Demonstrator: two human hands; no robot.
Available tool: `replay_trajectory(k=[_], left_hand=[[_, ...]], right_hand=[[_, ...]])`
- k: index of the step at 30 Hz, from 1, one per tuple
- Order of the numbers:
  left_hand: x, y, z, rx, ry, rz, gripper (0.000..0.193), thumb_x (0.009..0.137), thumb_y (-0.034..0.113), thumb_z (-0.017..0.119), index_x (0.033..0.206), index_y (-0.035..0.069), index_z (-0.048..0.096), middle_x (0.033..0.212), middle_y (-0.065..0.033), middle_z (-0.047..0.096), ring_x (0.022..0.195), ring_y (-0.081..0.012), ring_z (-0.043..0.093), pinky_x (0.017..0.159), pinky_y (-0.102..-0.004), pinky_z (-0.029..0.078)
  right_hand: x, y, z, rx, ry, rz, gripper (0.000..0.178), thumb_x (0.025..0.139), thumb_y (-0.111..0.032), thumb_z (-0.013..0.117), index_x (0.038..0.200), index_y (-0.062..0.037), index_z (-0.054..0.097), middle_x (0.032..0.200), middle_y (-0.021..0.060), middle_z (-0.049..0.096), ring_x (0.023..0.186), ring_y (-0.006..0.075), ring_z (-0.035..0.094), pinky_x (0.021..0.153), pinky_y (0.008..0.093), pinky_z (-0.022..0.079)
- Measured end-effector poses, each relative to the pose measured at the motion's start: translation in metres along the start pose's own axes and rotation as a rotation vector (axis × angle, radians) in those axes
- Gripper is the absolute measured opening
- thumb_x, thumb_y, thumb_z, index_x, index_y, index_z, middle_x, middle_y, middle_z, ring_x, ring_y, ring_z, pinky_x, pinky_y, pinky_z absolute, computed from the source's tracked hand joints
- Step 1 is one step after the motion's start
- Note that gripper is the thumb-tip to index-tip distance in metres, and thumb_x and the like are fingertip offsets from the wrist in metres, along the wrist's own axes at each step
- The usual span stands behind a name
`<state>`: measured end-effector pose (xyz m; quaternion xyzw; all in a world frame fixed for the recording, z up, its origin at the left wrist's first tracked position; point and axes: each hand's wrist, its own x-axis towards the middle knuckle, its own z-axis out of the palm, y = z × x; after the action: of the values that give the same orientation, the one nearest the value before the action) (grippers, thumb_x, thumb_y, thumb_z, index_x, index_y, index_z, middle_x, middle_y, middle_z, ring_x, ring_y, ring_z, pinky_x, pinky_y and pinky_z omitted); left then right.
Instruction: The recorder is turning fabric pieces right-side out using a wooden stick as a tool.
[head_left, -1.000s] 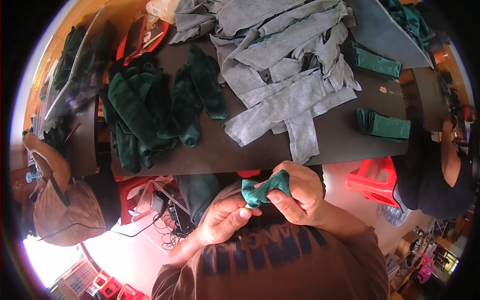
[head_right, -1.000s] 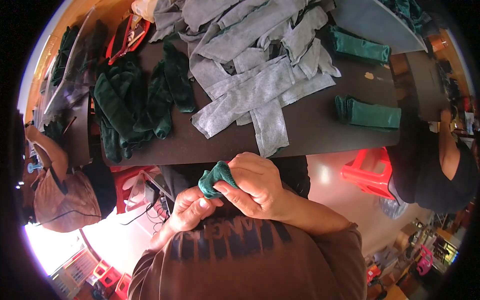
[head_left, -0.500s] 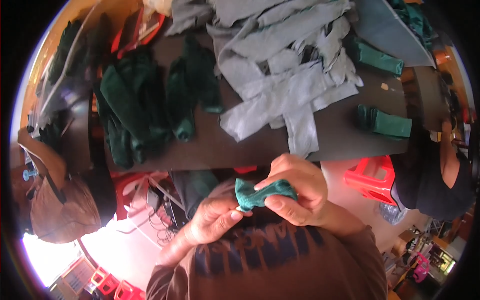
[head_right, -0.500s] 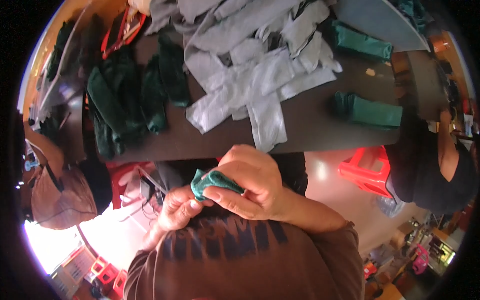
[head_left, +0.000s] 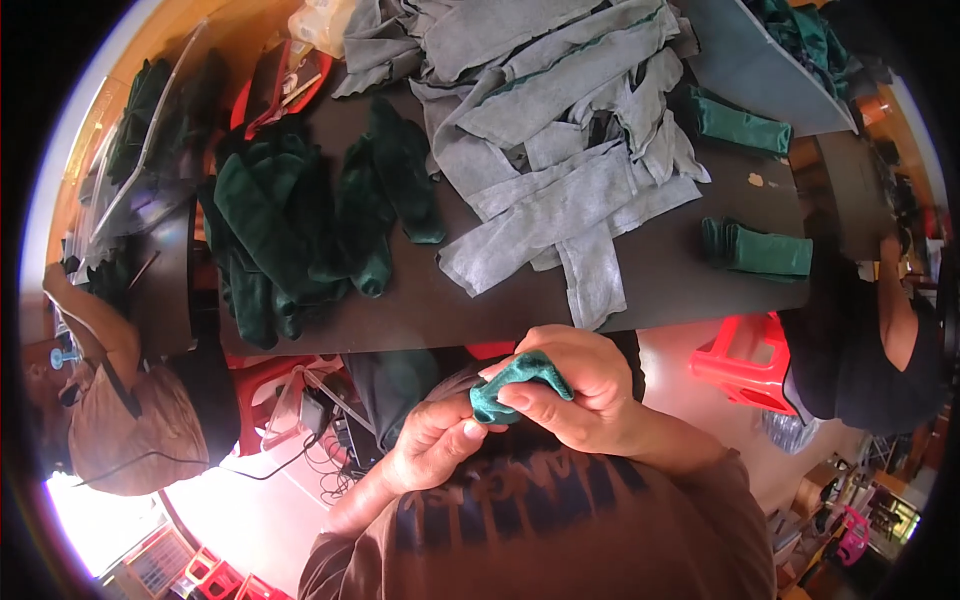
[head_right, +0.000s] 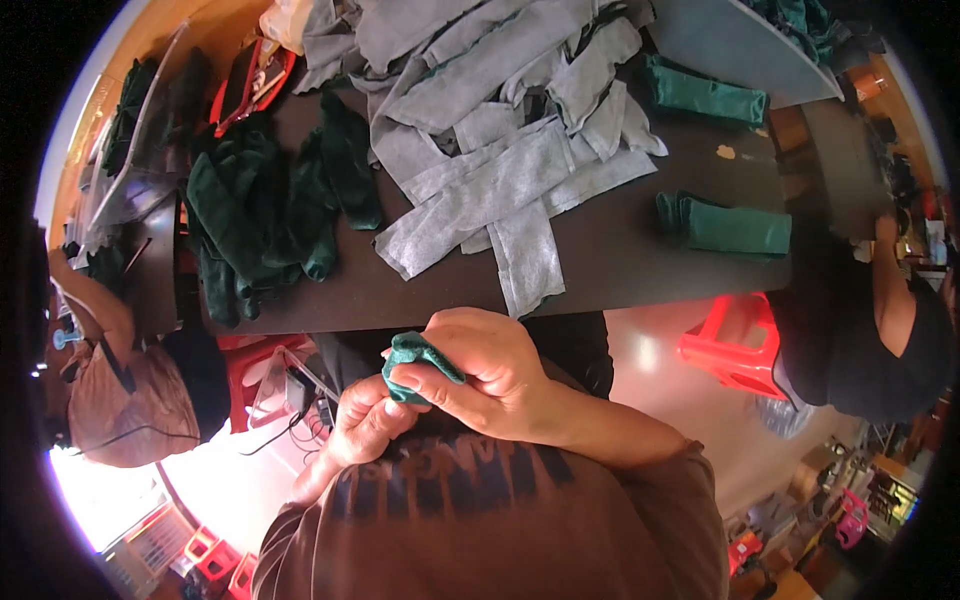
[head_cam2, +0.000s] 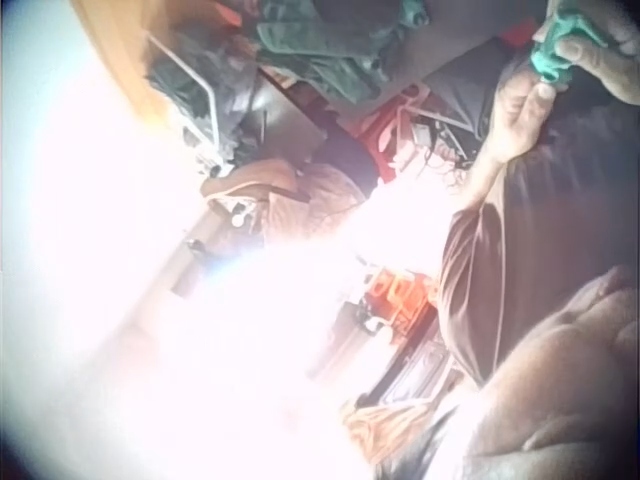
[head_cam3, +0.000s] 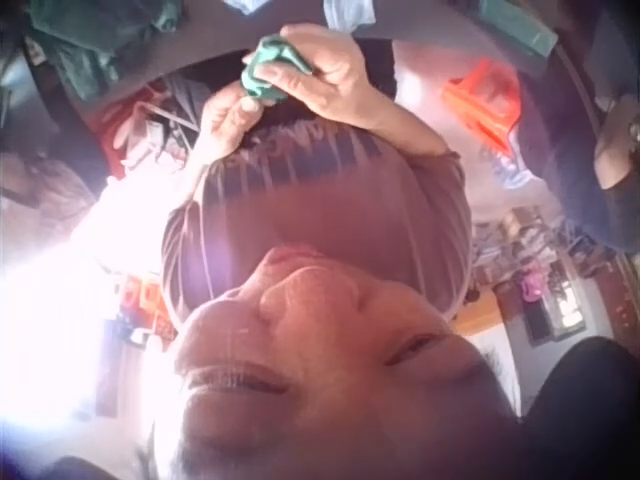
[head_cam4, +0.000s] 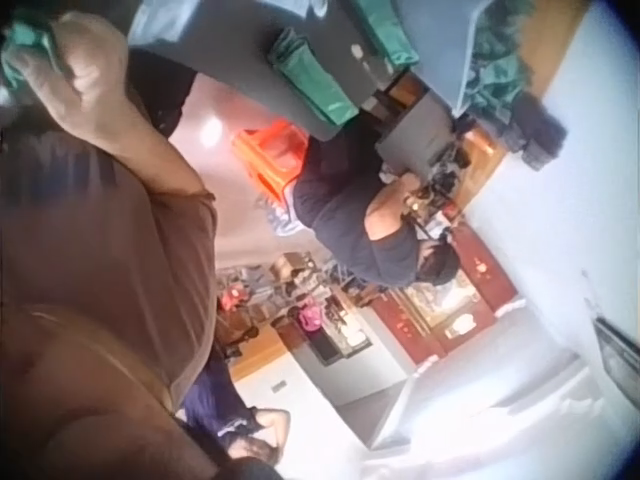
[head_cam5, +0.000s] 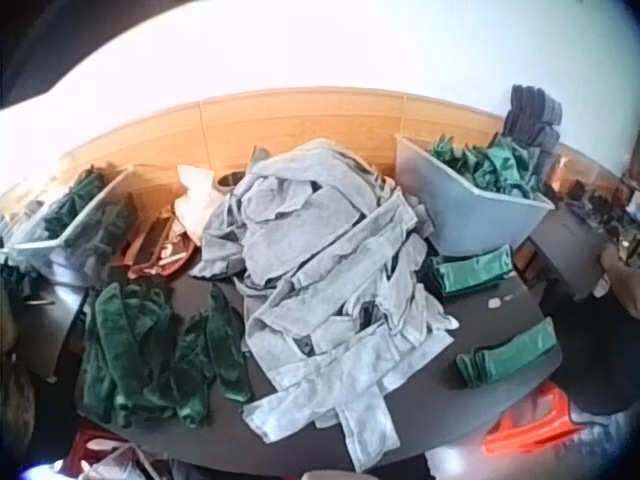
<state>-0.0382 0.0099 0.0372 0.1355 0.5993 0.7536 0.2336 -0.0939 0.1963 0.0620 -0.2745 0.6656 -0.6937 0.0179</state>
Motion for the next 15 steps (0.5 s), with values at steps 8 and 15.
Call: replay_trajectory(k=[8,15], left_hand=[[-0.003,0.011,-0.008,-0.08,-0.003,-0.129,0.031,0.091,0.026,0.044,0.089,-0.001,0.06,0.09,-0.0106,0.057,0.091,-0.0216,0.051,0.081,-0.0331,0.038],[-0.009,0.006,-0.007,-0.168,0.025,-0.16,0.03,0.091,0.025,0.046,0.091,-0.002,0.06,0.084,-0.0034,0.055,0.071,-0.0089,0.046,0.067,-0.0229,0.038]], right_hand=[[0.01,-0.007,-0.003,0.016,-0.008,-0.048,0.019,0.081,-0.013,0.057,0.089,0.0041,0.062,0.069,0.0088,0.054,0.058,0.0187,0.049,0.052,0.0287,0.038],[0.008,0.0,0.004,-0.07,0.031,-0.089,0.012,0.081,-0.01,0.057,0.083,0.0013,0.061,0.067,0.0072,0.053,0.056,0.0213,0.047,0.052,0.031,0.036]])
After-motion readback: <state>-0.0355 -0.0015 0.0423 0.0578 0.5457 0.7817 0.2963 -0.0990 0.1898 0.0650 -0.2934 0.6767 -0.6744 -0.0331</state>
